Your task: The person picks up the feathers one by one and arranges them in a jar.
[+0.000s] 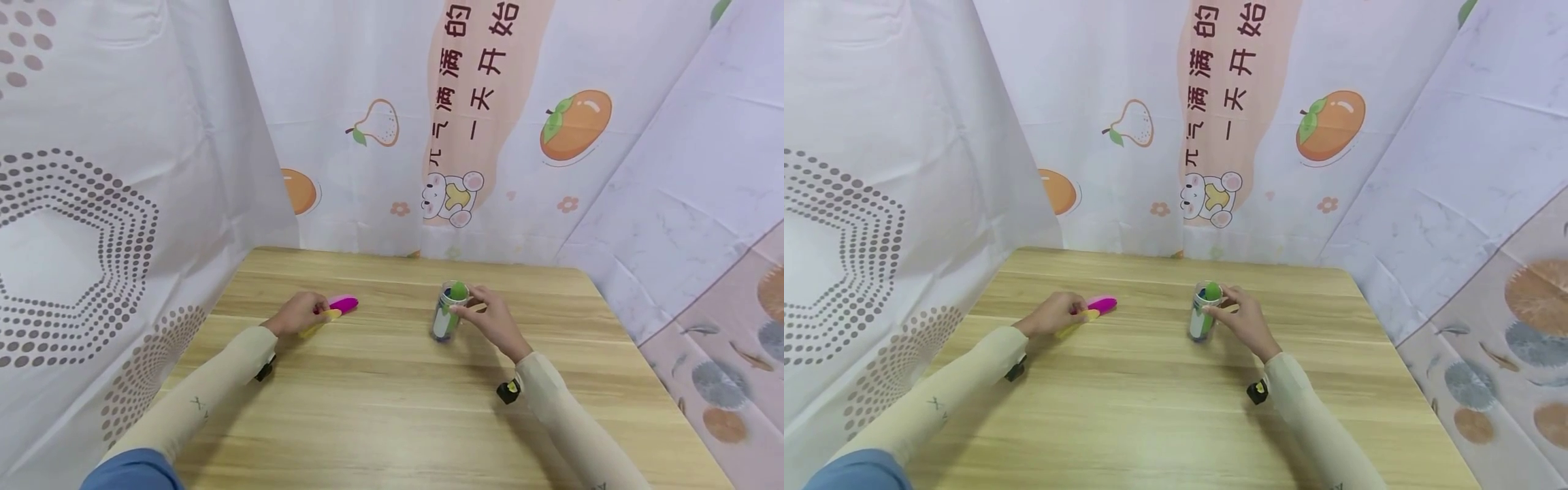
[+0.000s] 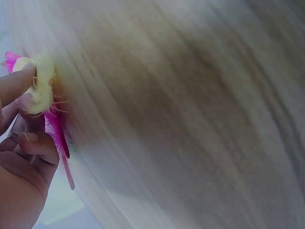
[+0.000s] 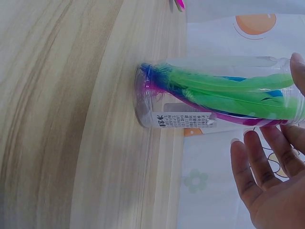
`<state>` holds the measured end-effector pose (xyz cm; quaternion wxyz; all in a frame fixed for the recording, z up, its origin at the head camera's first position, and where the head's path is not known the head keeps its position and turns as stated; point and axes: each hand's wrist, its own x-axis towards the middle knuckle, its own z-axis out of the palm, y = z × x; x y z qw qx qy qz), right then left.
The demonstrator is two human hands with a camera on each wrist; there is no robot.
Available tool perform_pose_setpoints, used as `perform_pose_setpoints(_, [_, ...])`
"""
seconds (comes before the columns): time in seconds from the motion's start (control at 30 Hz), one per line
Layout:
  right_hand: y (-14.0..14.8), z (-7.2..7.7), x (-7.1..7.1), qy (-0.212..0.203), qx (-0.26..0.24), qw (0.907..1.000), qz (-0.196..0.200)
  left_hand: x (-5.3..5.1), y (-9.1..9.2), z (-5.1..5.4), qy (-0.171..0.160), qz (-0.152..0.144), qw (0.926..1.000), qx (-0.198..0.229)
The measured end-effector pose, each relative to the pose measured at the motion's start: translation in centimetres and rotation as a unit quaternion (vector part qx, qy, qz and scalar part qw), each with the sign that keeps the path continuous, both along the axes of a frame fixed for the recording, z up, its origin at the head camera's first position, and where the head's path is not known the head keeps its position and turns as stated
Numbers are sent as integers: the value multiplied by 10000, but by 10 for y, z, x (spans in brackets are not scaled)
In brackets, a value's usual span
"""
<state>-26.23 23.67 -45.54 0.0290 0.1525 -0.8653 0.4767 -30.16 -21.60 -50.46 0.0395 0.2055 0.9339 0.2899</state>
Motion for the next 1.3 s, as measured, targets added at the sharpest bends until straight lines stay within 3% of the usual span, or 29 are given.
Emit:
perform_pose_setpoints(0.63, [0,0,-2,38,63,10000,10,1,-1,15,281,-134,9992,251])
perform_pose_setpoints(1.03, [1,-2,-2,34,27,10000,30,5,8,31,84,190,9991,361])
perform_pose_setpoints(1.3, [1,-3,-2,51,21,10000,14,5,16,41,243,153,9991,320])
